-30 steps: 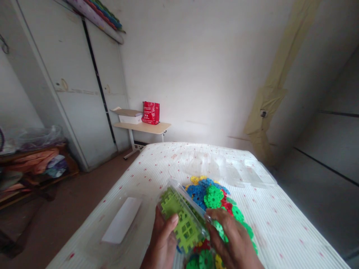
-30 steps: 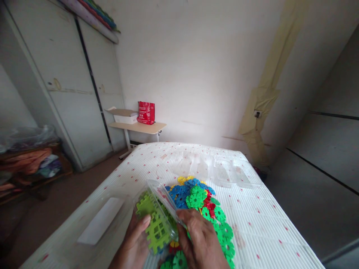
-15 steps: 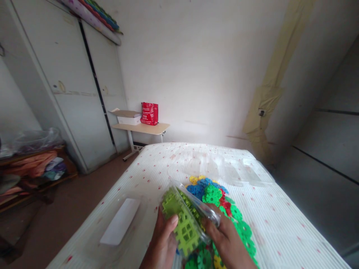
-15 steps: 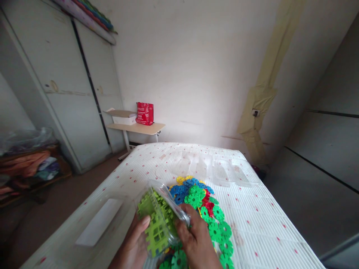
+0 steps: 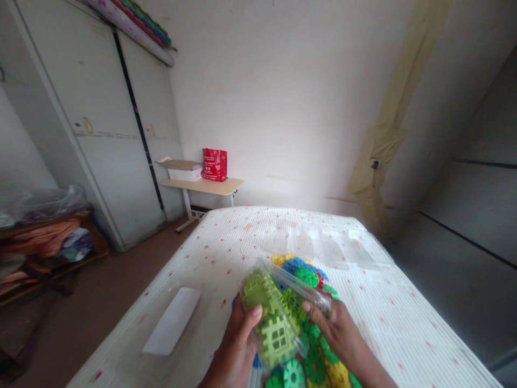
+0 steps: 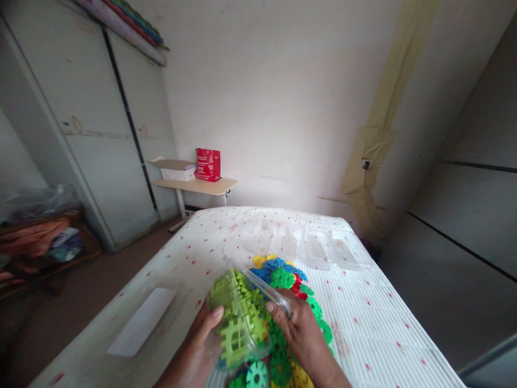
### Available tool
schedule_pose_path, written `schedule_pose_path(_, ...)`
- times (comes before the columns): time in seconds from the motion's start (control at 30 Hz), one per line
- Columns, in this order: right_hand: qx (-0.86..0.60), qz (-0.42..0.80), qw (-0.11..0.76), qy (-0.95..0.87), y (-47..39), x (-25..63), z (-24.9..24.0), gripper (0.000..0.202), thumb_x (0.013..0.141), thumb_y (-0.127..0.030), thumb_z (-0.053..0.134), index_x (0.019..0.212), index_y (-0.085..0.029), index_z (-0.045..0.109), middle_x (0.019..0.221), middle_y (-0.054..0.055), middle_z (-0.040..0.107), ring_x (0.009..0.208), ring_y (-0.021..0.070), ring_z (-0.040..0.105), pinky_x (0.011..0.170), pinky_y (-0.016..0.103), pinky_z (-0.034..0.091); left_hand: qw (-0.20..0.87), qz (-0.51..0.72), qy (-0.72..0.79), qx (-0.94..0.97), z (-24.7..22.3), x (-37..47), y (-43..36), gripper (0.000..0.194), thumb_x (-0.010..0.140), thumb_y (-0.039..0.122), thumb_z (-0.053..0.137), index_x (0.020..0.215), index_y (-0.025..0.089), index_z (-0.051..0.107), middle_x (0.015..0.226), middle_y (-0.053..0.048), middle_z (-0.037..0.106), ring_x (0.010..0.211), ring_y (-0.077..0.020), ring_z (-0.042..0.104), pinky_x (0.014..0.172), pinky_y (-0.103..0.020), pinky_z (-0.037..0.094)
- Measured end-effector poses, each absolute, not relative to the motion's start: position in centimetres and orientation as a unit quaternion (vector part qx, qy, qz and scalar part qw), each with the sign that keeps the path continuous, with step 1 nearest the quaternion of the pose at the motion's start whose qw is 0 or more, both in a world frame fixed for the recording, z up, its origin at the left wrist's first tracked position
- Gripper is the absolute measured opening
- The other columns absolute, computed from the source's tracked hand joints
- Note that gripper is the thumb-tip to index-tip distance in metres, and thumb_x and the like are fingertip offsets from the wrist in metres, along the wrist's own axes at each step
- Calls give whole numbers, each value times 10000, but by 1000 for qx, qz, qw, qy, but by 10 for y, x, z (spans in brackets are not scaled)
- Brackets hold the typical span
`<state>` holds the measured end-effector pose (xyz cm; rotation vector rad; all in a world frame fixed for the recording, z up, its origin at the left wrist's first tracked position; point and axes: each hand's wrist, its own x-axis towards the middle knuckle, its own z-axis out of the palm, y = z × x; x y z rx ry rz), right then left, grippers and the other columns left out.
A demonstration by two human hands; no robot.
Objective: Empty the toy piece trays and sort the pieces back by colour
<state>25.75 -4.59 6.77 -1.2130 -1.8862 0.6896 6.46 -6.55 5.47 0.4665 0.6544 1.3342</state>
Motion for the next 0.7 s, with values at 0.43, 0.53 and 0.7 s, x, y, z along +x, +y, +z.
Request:
schedule_pose_path(0.43, -462, 208, 353, -786, -33, 247, 72, 352, 909, -421, 370, 896, -190, 635, 818, 37, 636, 731, 152, 586, 698, 245, 464, 638, 581, 445, 240, 72, 28, -50, 523, 723, 385, 641, 1207, 210, 547, 1028, -58, 702, 1022, -267, 622, 889, -384, 471)
schedule_pose_path(0.53, -457, 217, 349, -789, -31, 256, 75, 361, 908, -426, 369, 1020, -206, 632, 948, 65, 658, 864, 182, 610, 780, 271, 475, 593, 600, 452, 291, 78, 29, -50, 524, 727, 379, 631, 1221, 234, 533, 1106, -47, 673, 1105, -257, 573, 939, -369, 437)
schedule_pose_path(0.7, -476, 215, 356, -775, -35, 275, 78, 373, 899, -427, 391, 1085, -208, 628, 1023, 84, 663, 936, 208, 616, 822, 301, 484, 497, 575, 543, 357, 72, 34, -46, 664, 681, 395, 681, 1291, 252, 459, 1289, -56, 554, 1272, -269, 408, 1036, -365, 335)
